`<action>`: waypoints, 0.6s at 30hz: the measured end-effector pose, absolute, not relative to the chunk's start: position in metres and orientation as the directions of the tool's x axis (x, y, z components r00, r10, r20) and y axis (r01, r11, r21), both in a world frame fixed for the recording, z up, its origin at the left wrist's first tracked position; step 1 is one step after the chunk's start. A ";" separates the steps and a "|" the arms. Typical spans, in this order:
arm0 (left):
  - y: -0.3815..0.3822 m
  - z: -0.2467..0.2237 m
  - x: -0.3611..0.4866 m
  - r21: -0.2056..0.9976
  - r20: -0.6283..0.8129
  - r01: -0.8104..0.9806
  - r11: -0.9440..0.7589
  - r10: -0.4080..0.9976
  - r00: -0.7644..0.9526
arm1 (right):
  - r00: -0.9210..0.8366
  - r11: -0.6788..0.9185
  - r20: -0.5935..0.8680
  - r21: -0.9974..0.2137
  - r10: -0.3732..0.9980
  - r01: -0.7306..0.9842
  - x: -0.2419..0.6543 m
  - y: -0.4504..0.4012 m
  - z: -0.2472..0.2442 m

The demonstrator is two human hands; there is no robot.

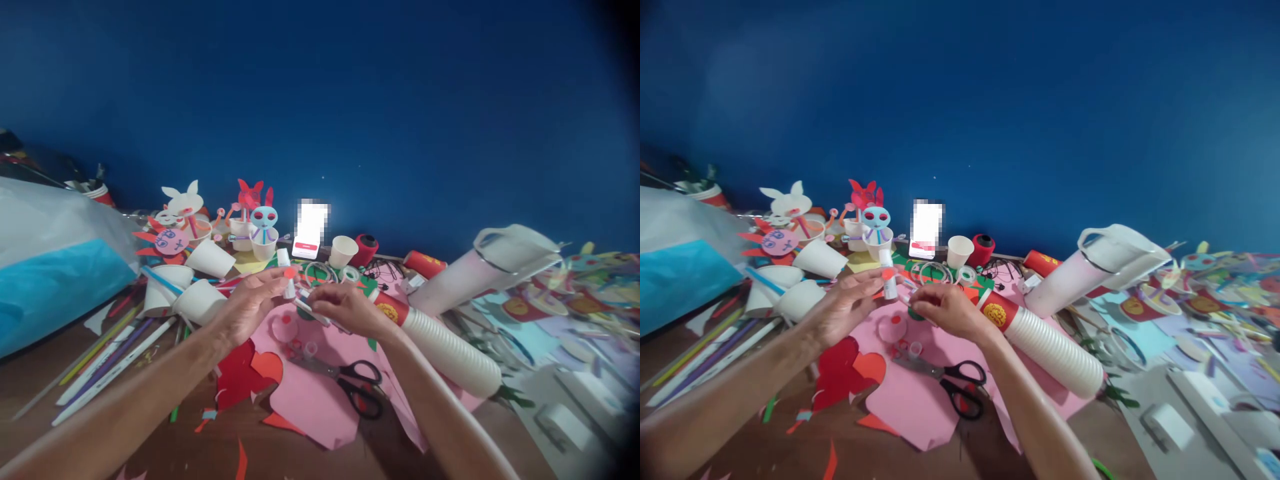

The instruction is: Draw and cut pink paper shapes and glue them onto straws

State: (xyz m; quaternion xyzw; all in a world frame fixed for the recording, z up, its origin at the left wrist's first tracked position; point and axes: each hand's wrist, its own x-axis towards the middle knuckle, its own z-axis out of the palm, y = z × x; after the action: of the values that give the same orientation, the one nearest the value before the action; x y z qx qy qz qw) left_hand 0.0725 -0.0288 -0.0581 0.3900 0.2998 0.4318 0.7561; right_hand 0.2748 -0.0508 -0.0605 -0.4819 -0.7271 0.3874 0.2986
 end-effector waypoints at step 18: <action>-0.034 -0.062 0.071 0.965 -0.143 -0.112 0.238 0.833 0.535 | -0.344 0.333 0.135 -0.710 0.929 0.621 0.286 -0.087 -0.073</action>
State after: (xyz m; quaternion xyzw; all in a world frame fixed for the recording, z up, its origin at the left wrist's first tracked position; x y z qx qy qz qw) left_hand 0.0707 -0.0336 -0.0625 0.5189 0.3471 0.3346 0.7059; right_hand 0.2862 -0.0874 -0.0726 -0.5037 -0.7694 0.2827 0.2728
